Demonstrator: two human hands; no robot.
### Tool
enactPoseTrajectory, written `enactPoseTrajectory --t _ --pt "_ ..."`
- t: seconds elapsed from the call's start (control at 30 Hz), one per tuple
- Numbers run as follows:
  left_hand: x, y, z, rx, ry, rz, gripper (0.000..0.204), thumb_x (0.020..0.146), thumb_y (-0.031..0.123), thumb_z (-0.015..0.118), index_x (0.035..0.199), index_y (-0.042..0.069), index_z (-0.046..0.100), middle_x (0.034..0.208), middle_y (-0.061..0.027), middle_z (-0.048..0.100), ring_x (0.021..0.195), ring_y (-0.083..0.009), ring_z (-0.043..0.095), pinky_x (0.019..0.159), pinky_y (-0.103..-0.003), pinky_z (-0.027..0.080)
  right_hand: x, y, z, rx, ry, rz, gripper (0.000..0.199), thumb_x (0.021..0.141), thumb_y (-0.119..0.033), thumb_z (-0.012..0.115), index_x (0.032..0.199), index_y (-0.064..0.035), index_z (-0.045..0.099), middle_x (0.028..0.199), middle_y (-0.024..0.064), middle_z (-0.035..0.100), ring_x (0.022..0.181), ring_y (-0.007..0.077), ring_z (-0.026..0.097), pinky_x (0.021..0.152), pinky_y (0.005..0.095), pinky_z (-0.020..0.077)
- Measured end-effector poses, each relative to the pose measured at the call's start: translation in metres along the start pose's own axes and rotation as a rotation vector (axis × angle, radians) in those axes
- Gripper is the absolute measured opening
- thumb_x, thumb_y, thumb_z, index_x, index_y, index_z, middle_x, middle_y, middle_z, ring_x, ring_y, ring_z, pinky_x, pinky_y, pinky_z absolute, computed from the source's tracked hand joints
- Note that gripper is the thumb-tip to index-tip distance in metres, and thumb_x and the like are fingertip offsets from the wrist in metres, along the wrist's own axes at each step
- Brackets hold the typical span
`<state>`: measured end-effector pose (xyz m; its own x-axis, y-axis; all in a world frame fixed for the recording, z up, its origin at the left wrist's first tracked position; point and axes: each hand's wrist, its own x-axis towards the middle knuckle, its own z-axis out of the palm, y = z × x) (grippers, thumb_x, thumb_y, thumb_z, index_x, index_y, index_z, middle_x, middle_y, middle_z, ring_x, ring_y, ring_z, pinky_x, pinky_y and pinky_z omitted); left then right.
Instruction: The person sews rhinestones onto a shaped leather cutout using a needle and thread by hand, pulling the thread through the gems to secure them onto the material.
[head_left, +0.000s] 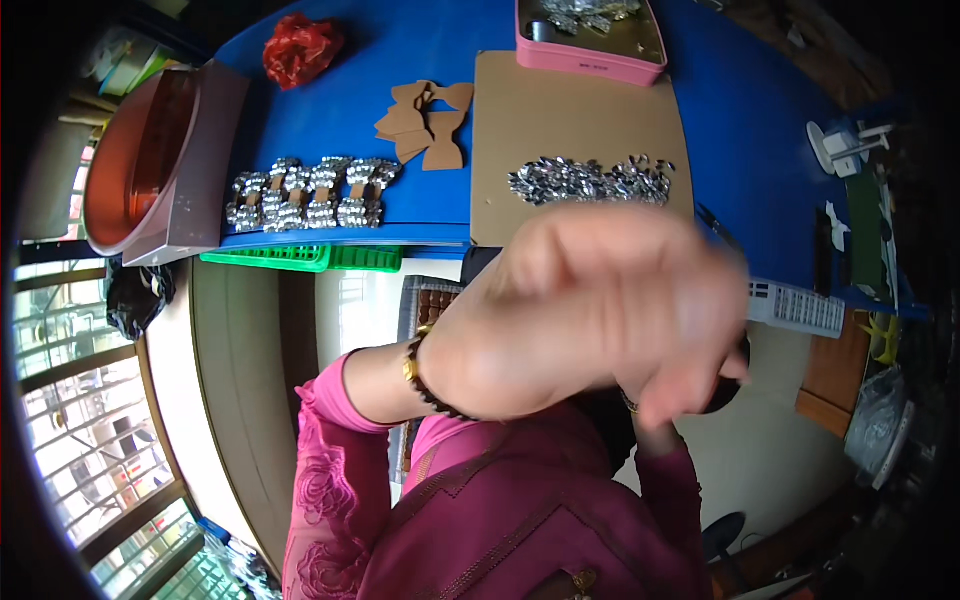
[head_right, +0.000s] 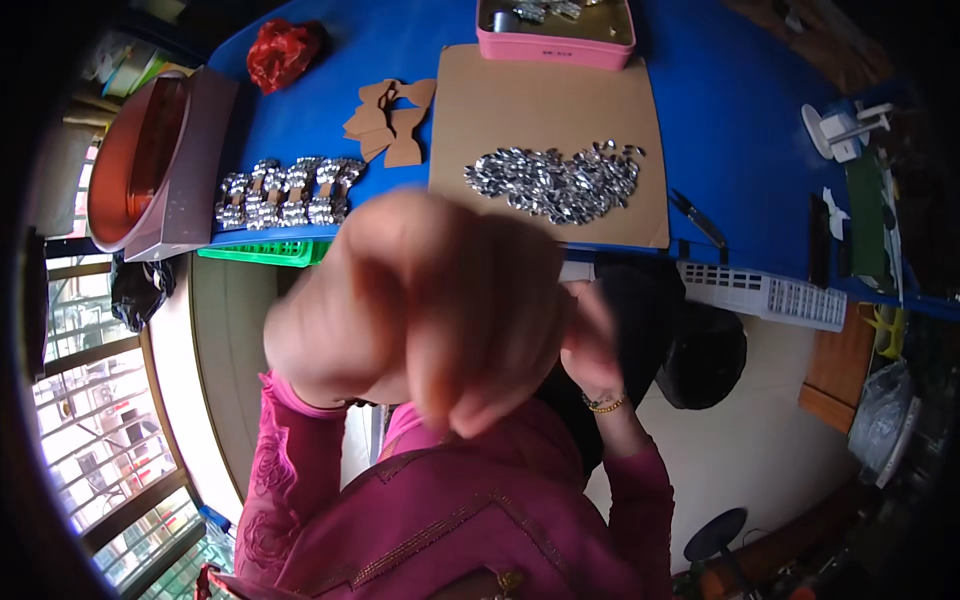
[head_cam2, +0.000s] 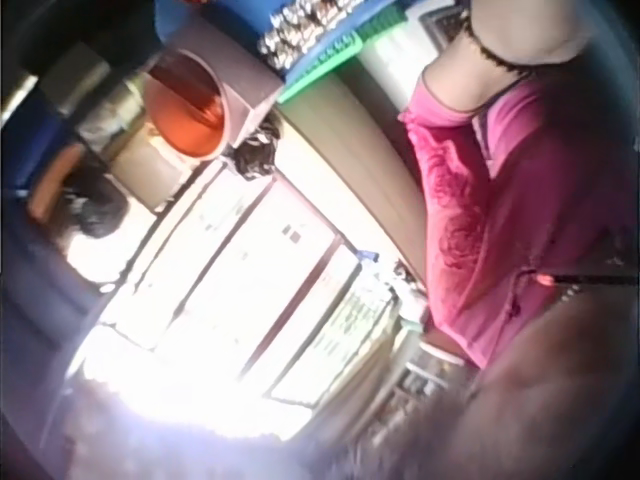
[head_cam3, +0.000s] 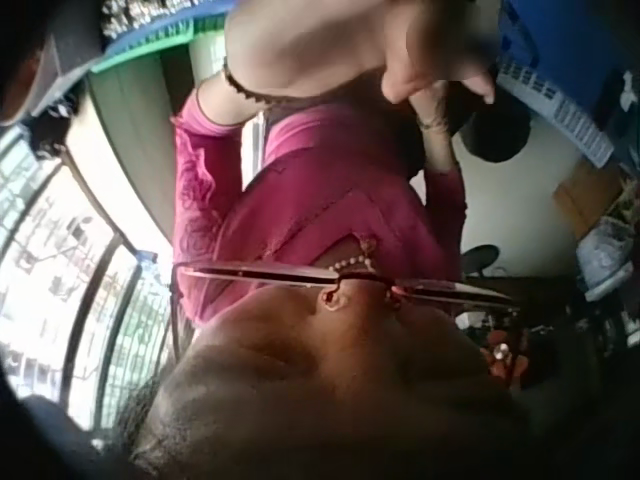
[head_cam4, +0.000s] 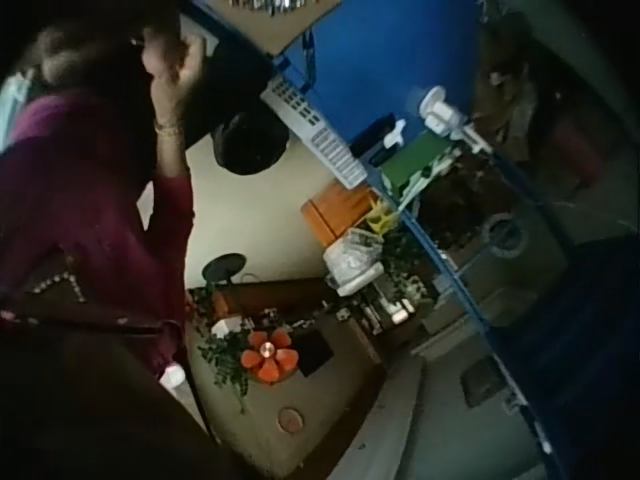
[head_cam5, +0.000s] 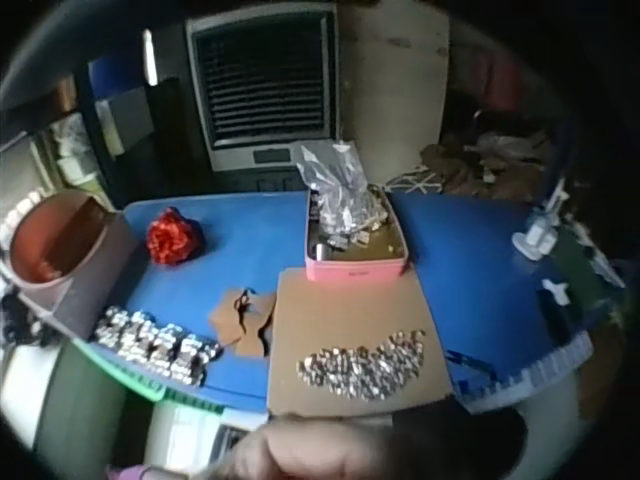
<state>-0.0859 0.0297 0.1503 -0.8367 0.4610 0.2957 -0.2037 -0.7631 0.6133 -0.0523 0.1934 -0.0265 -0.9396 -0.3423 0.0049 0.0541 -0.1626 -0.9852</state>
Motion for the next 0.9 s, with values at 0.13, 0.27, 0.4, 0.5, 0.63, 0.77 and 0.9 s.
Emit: enactPoseTrajectory --t 0.13,0.27,0.4,0.5,0.63,0.77,0.9 --pt "0.008 0.028 0.028 -0.54 0.115 -0.167 0.056 0.098 0.045 0.025 0.09 -0.001 0.055 0.074 -0.0102 0.057 0.062 -0.0181 0.058 0.064 -0.032 0.053 0.002 0.006 0.003 0.051 -0.07 -0.098 0.014 0.093 -0.014 0.051 0.099 -0.0022 0.05 0.069 0.0019 0.053 0.062 0.0047 0.047 0.055 0.0168 0.0399" --pt "-0.01 0.033 0.031 -0.561 0.102 -0.114 0.055 0.098 0.045 0.025 0.089 -0.001 0.055 0.074 -0.0101 0.057 0.061 -0.0183 0.058 0.064 -0.033 0.053 0.002 0.01 0.003 0.091 -0.133 -0.185 0.014 0.095 -0.017 0.048 0.098 -0.0033 0.049 0.064 0.0019 0.049 0.055 0.0058 0.043 0.05 0.019 0.0381" --pt "-0.011 0.023 0.037 -0.584 0.08 -0.054 0.055 0.098 0.045 0.026 0.089 -0.001 0.054 0.073 -0.0099 0.056 0.059 -0.0184 0.057 0.065 -0.034 0.053 0.002 0.012 0.004 0.134 -0.192 -0.275 0.015 0.097 -0.019 0.045 0.096 -0.0044 0.047 0.06 0.0018 0.045 0.048 0.0069 0.038 0.046 0.0212 0.0362" --pt "-0.021 0.022 0.042 -0.599 0.071 0.001 0.054 0.098 0.045 0.026 0.088 -0.001 0.054 0.072 -0.0098 0.056 0.058 -0.0185 0.056 0.065 -0.035 0.053 0.002 0.013 0.006 0.16 -0.234 -0.312 0.016 0.098 -0.02 0.043 0.095 -0.0049 0.046 0.058 0.0018 0.043 0.044 0.0074 0.036 0.044 0.0223 0.0353" --pt "-0.029 0.02 0.042 -0.618 0.051 0.086 0.054 0.098 0.045 0.027 0.088 0.0 0.054 0.071 -0.0097 0.056 0.057 -0.0186 0.055 0.065 -0.037 0.053 -0.005 0.011 0.005 0.107 -0.184 -0.223 0.019 0.098 -0.023 0.044 0.092 -0.0053 0.047 0.058 0.0004 0.044 0.046 0.0057 0.039 0.046 0.0207 0.0355" --pt "-0.034 0.024 0.041 -0.618 0.037 0.167 0.053 0.098 0.045 0.027 0.087 0.0 0.053 0.07 -0.0095 0.055 0.056 -0.0188 0.055 0.065 -0.038 0.053 -0.007 0.008 0.006 0.023 -0.109 0.115 0.015 0.093 -0.018 0.051 0.098 -0.0034 0.051 0.061 0.0006 0.049 0.055 0.0045 0.044 0.049 0.0185 0.0375" --pt "-0.048 0.037 0.04 -0.629 0.01 0.217 0.053 0.098 0.045 0.028 0.087 0.0 0.053 0.07 -0.0094 0.055 0.054 -0.0189 0.054 0.065 -0.039 0.053 -0.016 0.01 0.006 -0.045 -0.028 0.362 0.017 0.089 -0.014 0.057 0.102 -0.0019 0.054 0.064 0.0008 0.053 0.061 0.0035 0.049 0.051 0.0168 0.0391"
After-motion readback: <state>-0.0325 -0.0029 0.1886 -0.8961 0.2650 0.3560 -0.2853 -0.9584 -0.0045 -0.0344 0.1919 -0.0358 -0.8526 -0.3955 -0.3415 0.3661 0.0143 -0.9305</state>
